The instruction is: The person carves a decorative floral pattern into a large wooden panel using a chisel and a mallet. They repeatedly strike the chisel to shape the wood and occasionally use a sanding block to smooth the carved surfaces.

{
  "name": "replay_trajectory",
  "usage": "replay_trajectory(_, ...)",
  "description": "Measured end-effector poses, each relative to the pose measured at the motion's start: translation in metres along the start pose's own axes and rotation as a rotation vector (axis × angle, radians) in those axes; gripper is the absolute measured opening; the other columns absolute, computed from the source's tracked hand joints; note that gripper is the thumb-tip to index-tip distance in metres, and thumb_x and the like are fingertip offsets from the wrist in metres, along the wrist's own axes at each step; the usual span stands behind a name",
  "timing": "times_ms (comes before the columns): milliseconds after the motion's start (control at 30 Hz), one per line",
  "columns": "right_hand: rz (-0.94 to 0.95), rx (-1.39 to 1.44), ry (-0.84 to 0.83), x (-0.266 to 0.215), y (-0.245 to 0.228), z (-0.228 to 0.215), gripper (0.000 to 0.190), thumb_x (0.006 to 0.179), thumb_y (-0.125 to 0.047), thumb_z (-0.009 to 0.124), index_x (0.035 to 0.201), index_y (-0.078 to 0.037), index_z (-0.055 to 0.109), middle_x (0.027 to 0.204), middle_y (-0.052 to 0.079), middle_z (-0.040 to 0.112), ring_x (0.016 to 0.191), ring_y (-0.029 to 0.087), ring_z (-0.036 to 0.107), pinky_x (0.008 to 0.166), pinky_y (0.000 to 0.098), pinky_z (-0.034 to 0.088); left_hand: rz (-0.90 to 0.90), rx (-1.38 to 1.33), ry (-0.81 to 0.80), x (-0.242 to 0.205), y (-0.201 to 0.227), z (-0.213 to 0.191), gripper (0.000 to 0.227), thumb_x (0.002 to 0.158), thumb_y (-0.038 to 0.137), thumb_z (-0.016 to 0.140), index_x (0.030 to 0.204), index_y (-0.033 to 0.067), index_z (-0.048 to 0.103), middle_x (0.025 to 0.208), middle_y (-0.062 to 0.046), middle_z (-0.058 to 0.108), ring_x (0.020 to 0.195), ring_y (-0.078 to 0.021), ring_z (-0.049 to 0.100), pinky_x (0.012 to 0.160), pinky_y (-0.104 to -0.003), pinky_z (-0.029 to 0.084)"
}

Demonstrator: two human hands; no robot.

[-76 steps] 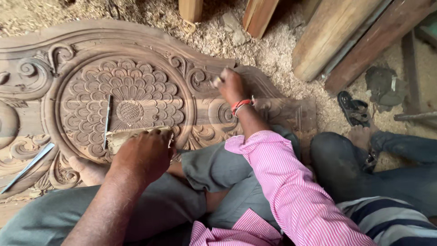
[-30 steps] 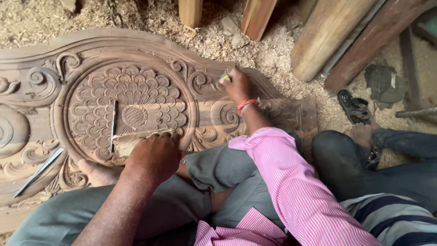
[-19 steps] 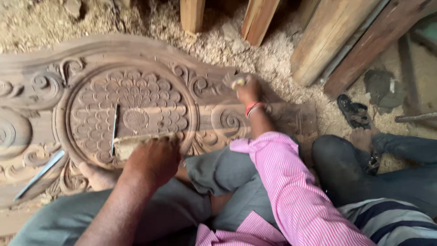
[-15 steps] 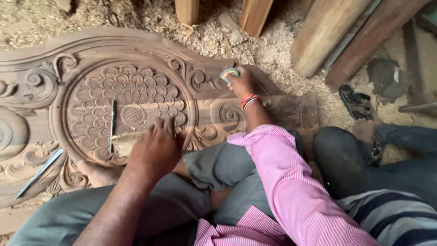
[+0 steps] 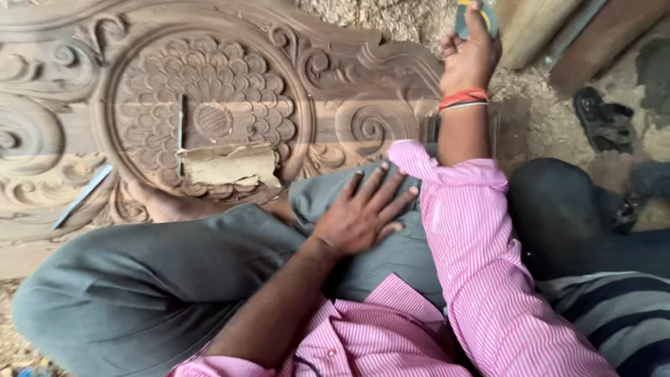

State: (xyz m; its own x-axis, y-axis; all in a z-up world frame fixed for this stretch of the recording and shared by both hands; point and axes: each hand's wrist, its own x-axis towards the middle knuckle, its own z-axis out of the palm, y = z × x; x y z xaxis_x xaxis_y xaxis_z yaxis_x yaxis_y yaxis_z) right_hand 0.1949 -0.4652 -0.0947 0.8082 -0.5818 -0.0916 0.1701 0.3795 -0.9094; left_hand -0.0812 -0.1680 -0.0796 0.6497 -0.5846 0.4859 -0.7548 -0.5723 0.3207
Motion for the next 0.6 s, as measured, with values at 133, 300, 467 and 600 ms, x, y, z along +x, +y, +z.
replay_trajectory(133,0.01,-0.039,-0.01,-0.015,0.007,0.007,0.035,0.083,-0.014,0.088,0.108,-0.006,0.066,0.082,0.008,0.069,0.059,0.022,0.064,0.051,0.0333,0.054,-0.745,0.081,-0.418,0.007,-0.067,-0.042,0.034,0.107,0.03,0.045,0.102,0.0115,0.073,0.1,-0.014,0.073,0.089,-0.0298,0.07,0.078,-0.048,0.056)
replay_trajectory(300,0.088,-0.156,-0.094,-0.025,0.004,0.014,0.024,0.086,-0.01,0.086,0.105,-0.005,0.073,0.077,0.005,0.069,0.059,0.016,0.066,0.051,0.0284,0.056,-1.052,0.375,-0.367,-0.059,-0.114,-0.163,0.043,0.107,0.041,0.053,0.129,0.0063,0.065,0.115,-0.02,0.071,0.11,-0.0359,0.064,0.093,-0.053,0.049)
replay_trajectory(467,0.011,-0.311,-0.183,-0.023,0.01,0.022,0.016,0.09,-0.01,0.085,0.1,-0.005,0.073,0.078,0.005,0.072,0.057,0.015,0.066,0.047,0.027,0.049,-1.019,0.622,-0.241,-0.097,-0.067,-0.232,0.046,0.108,0.043,0.06,0.138,0.0078,0.068,0.123,-0.017,0.073,0.121,-0.0347,0.065,0.105,-0.052,0.047)
replay_trajectory(600,-0.076,-0.605,-0.321,-0.029,0.027,0.025,0.012,0.088,-0.009,0.078,0.096,-0.005,0.071,0.08,0.005,0.077,0.053,0.014,0.066,0.042,0.0274,0.043,-1.023,0.626,-0.332,-0.09,-0.061,-0.25,0.045,0.108,0.047,0.059,0.131,0.0094,0.069,0.121,-0.014,0.074,0.126,-0.0309,0.066,0.111,-0.051,0.047)
